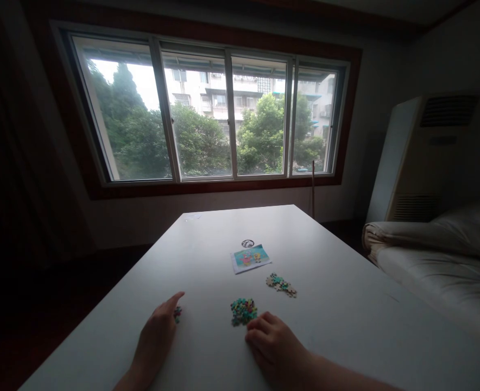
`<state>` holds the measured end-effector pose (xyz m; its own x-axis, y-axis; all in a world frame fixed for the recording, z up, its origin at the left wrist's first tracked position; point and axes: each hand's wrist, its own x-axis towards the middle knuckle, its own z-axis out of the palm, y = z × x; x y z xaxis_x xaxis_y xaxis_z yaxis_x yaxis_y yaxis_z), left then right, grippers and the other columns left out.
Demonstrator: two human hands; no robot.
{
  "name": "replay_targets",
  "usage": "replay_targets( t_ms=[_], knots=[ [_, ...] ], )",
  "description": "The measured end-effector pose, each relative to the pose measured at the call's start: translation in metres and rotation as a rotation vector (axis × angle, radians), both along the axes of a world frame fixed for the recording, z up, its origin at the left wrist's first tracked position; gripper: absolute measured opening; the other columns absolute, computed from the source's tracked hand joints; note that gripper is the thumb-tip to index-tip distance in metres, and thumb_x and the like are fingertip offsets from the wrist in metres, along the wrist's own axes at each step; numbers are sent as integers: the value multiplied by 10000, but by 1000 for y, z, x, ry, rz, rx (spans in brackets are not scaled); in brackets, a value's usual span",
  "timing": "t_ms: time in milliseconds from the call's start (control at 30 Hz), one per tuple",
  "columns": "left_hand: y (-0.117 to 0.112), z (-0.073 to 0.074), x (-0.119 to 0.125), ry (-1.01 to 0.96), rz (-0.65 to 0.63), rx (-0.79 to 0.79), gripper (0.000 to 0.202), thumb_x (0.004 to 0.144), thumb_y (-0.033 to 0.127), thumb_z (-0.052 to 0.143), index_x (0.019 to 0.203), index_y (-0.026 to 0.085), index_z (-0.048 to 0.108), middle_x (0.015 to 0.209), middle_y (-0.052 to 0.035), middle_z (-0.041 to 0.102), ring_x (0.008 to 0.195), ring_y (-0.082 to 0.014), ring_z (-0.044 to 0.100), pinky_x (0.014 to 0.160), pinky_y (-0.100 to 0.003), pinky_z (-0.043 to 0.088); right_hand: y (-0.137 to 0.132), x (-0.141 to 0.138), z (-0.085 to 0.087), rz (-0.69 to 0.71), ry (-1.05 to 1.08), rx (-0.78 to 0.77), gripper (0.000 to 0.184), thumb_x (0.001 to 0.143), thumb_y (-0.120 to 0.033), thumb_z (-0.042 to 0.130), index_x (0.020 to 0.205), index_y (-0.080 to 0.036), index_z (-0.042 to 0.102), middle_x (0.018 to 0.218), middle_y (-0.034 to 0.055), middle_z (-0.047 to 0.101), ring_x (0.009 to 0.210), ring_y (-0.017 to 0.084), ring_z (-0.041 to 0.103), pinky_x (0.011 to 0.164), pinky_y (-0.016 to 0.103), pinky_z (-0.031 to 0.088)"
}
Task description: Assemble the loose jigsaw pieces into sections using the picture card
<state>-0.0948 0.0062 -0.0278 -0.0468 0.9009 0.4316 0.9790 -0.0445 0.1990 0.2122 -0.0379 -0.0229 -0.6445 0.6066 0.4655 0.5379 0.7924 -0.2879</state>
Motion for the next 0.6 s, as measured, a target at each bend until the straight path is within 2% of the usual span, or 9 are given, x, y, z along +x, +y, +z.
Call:
replay_targets(
  t_ms=[67, 200, 267, 400, 467, 600],
  knots=[
    [1, -1, -1, 0, -24, 31, 488, 813, 53, 239, 1196, 128, 532, 1080, -109, 676, 933, -201, 668, 795, -306, 539, 1, 0, -1, -2, 1, -2, 131, 773, -137, 491, 866, -192, 564, 972, 59, 623, 880, 197, 512, 808, 310, 431],
    [1, -1, -1, -3, -124, 155, 507, 754, 2, 256, 1168, 133, 518, 1257, -105, 579, 1097, -189, 592, 913, -319, 495, 1, 0, -3, 8, 24, 1, 140, 754, -126, 505, 865, -189, 563, 966, 58, 624, 869, 199, 512, 798, 316, 433],
    [0, -1, 0, -1, -154, 174, 498, 741, 3, 272, 1147, 144, 523, 1286, -97, 558, 1102, -194, 588, 904, -326, 504, 2, 0, -3, 15, 29, -2, 135, 750, -121, 510, 857, -187, 560, 961, 59, 621, 866, 199, 512, 797, 318, 433],
    [-6, 4, 9, -7, -211, 168, 448, 759, 40, 300, 1103, 163, 558, 1213, -88, 613, 1045, -204, 622, 882, -334, 520, 0, 2, -1, 26, 10, -36, 114, 768, -115, 505, 843, -189, 550, 962, 63, 615, 892, 201, 517, 822, 321, 429],
    [-10, 8, 18, -11, -242, 199, 429, 778, 56, 301, 1089, 167, 575, 1173, -88, 637, 1031, -209, 629, 905, -352, 506, -3, 4, 2, 16, 42, -64, 169, 753, -98, 502, 885, -193, 547, 970, 66, 610, 910, 206, 523, 829, 326, 433],
    [-24, 20, 42, -28, -376, 314, 377, 851, 102, 304, 1097, 192, 575, 1116, -71, 664, 980, -181, 653, 894, -306, 512, -8, 7, 5, -13, 277, -126, 352, 736, -56, 449, 1050, -205, 498, 979, 63, 589, 846, 176, 552, 770, 298, 458]
  ],
)
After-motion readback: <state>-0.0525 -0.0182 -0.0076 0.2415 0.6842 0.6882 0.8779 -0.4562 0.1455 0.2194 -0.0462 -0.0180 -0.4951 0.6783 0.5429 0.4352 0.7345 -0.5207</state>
